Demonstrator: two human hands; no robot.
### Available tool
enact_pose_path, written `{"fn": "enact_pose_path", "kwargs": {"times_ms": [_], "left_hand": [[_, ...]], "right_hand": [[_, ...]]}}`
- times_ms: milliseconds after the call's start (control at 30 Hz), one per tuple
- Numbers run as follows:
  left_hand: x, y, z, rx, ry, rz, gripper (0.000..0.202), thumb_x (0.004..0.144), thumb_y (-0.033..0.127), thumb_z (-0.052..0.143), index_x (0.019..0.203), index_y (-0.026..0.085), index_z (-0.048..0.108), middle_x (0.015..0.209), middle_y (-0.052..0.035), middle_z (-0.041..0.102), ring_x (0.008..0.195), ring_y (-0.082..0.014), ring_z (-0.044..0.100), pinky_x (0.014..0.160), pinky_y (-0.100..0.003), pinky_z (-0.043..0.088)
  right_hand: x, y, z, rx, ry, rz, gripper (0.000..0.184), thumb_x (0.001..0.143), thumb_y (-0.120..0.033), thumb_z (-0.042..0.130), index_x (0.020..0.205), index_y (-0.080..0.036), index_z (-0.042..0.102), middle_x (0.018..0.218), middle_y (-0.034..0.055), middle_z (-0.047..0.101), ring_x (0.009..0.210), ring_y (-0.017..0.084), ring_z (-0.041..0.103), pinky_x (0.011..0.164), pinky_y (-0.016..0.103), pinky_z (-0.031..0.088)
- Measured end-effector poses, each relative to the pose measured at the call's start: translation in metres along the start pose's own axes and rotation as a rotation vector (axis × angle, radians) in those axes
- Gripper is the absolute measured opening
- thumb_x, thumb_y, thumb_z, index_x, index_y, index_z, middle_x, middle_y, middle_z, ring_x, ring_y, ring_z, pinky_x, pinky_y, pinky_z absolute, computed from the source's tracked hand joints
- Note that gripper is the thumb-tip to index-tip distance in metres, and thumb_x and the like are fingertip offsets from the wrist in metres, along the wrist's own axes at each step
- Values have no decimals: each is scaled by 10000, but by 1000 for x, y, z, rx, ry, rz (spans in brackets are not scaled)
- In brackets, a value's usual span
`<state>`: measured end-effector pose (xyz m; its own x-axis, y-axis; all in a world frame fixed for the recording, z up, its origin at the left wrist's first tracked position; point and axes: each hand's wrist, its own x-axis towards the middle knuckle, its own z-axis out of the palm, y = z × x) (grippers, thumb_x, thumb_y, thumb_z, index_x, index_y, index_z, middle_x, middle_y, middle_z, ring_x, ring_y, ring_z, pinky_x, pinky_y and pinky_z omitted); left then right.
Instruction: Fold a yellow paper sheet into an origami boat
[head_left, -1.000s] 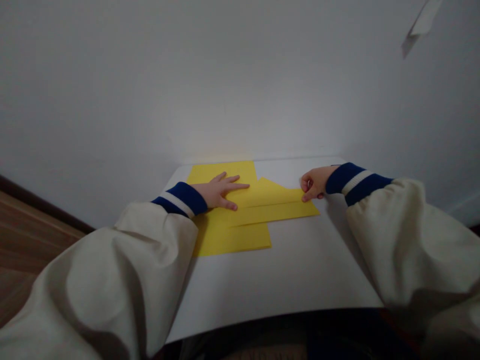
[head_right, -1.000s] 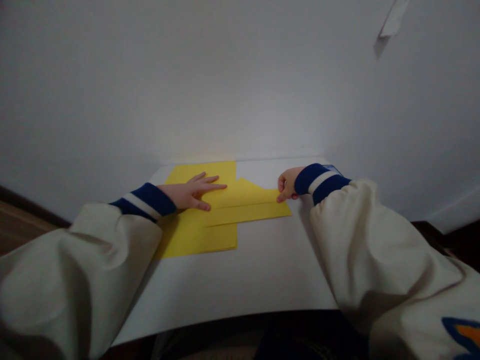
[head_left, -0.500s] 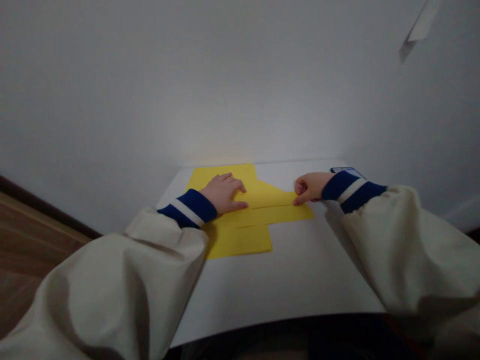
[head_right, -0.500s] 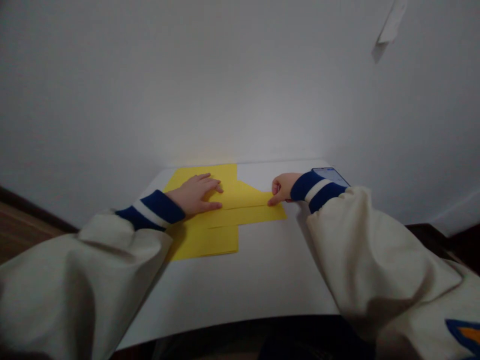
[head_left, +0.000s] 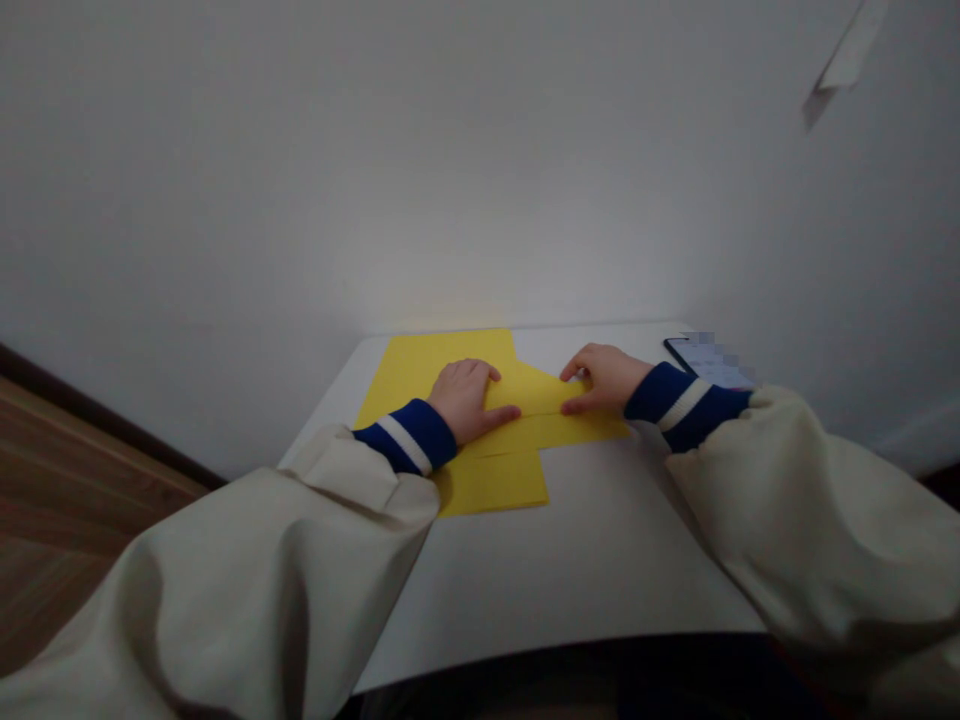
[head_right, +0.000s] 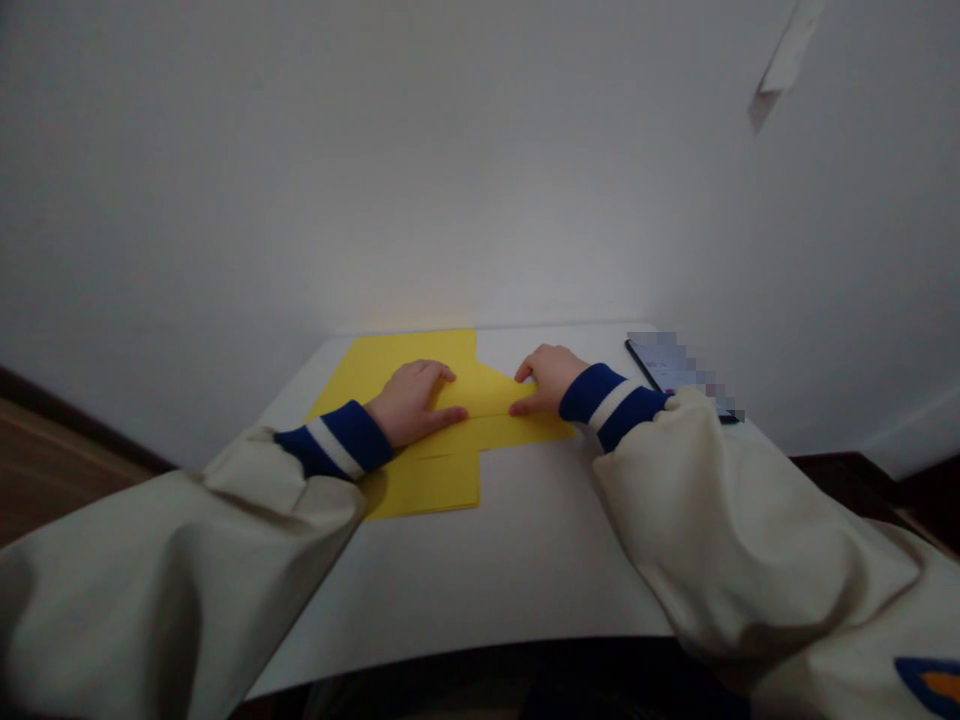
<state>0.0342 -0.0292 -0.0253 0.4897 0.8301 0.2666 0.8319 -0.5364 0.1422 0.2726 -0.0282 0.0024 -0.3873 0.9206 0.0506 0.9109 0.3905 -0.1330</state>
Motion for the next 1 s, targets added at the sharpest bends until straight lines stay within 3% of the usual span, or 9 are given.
{"fn": "enact_pose_path", "kwargs": {"times_ms": [133,267,400,500,633,767,867,1000], "left_hand": [[-1,1,0,30,-11,20,691,746,642,486,1166,95,521,1225,-174,523,1137,-313,460,971,-455,337],[-1,5,-4,69,-16,35,702,745,635,491,1183,87,515,1250,-179,514,1152,-333,449,981,-481,321],[2,4,-7,34,72,-29,583,737,552,551,1079,81,556,1105,-179,590,1056,-328,509,921,-464,383],[4,0,-7,-123,188,-122,381,784,462,519,996,150,573,963,-111,636,915,-273,569,822,-422,445],[5,-5,-7,-351,329,-118,261,821,410,475,946,197,558,894,-53,639,837,-227,577,758,-391,465],[2,-2,-13,-459,462,-79,251,820,384,496,959,180,538,934,-65,614,896,-216,562,819,-405,453],[0,2,-17,-464,509,-10,228,824,357,506,982,195,534,1029,-68,593,993,-212,532,891,-414,425],[0,2,-19,-358,550,-39,172,809,311,542,945,205,550,1068,-63,588,1123,-226,457,980,-431,357]], "right_hand": [[0,-6,-1,28,-29,104,513,569,-509,718,940,-159,664,1018,138,613,946,267,563,853,370,441],[1,-5,1,213,7,172,392,583,-395,724,879,-163,612,984,109,634,898,232,579,809,337,453],[1,-7,-1,541,64,120,252,632,-322,673,774,-192,511,814,48,639,743,173,592,658,286,466],[0,-9,-6,727,173,83,248,653,-334,649,785,-201,487,776,34,633,709,163,592,620,281,465],[2,0,-7,779,321,80,306,639,-349,674,862,-198,529,900,62,653,824,198,608,710,327,490],[5,13,1,915,324,-12,423,643,-353,680,1011,-192,547,1066,84,645,941,216,604,813,383,491],[5,13,4,932,370,-28,401,622,-373,688,959,-179,589,1021,79,662,921,215,608,836,407,483],[-2,5,-5,785,520,-70,278,673,-407,639,837,-183,622,890,51,670,829,187,605,794,367,482]]}}
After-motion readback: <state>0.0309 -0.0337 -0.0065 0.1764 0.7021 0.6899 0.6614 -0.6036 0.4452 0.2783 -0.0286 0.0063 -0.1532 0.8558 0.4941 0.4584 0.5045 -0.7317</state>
